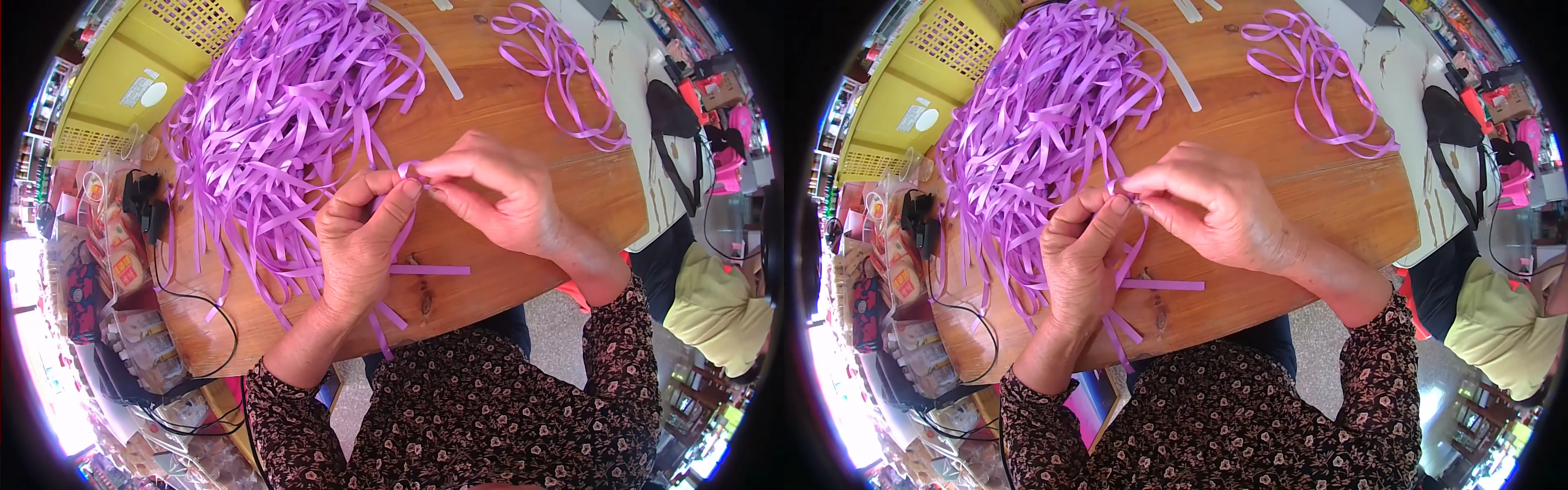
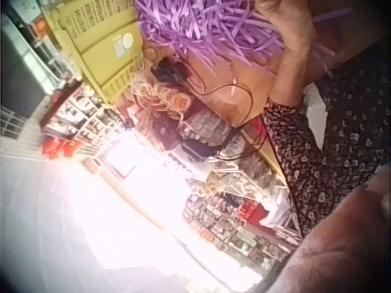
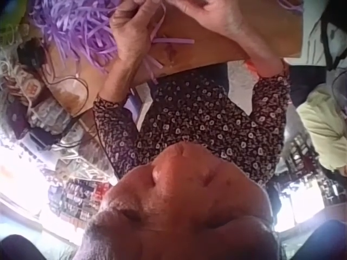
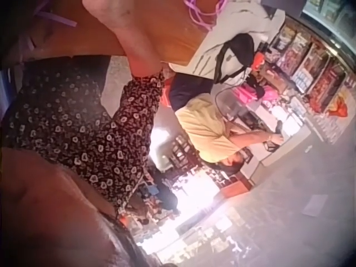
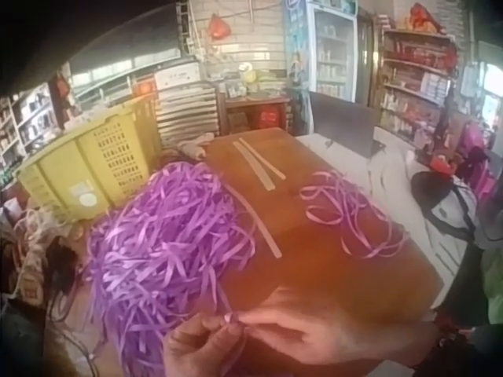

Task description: The person picks up a purple ribbon from a pile and ties a knot in it by hand, repeating this process with several more ribbons.

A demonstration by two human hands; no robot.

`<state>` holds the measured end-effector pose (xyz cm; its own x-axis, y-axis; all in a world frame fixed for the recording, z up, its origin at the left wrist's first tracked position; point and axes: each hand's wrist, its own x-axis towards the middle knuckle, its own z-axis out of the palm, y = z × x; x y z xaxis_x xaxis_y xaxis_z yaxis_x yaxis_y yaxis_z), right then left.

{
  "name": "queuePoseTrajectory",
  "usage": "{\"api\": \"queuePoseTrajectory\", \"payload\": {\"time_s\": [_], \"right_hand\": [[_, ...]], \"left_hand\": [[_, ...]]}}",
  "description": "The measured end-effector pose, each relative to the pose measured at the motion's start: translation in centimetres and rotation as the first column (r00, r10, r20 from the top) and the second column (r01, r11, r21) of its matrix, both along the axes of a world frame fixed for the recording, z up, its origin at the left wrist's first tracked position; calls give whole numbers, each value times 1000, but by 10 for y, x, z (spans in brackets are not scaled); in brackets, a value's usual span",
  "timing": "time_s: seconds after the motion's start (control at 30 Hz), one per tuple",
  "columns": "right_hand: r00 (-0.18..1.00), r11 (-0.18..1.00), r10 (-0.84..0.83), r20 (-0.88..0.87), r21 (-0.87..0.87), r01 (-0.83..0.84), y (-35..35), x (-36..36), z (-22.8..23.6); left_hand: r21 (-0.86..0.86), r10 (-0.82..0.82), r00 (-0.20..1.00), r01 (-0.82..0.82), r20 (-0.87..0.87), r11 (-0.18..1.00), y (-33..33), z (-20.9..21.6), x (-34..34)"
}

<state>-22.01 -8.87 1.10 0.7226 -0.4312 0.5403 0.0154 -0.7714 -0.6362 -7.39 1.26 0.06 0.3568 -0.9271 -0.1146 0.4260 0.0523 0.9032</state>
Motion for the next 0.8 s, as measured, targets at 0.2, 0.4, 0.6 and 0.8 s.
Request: {"api": "queuePoseTrajectory", "payload": {"time_s": [0.2, 0.4, 0.6, 0.8], "right_hand": [[1000, 967, -2, 4, 256, 1, -1, 1, 5], [1000, 975, 30, -6, 219, -28, -7, 2, 1], [998, 1000, -10, 54, 4, 10, -7, 8, -5], [993, 982, 1, 120, -189, 22, -10, 7, -6]], "left_hand": [[-1, -84, 970, 86, -228, 996, 5, 3, 7], [145, -91, 985, 113, -148, 983, 1, 6, 4], [193, -43, 990, 69, -133, 979, -2, 1, 3], [125, -121, 960, 157, -254, 980, -2, -4, 4]]}}
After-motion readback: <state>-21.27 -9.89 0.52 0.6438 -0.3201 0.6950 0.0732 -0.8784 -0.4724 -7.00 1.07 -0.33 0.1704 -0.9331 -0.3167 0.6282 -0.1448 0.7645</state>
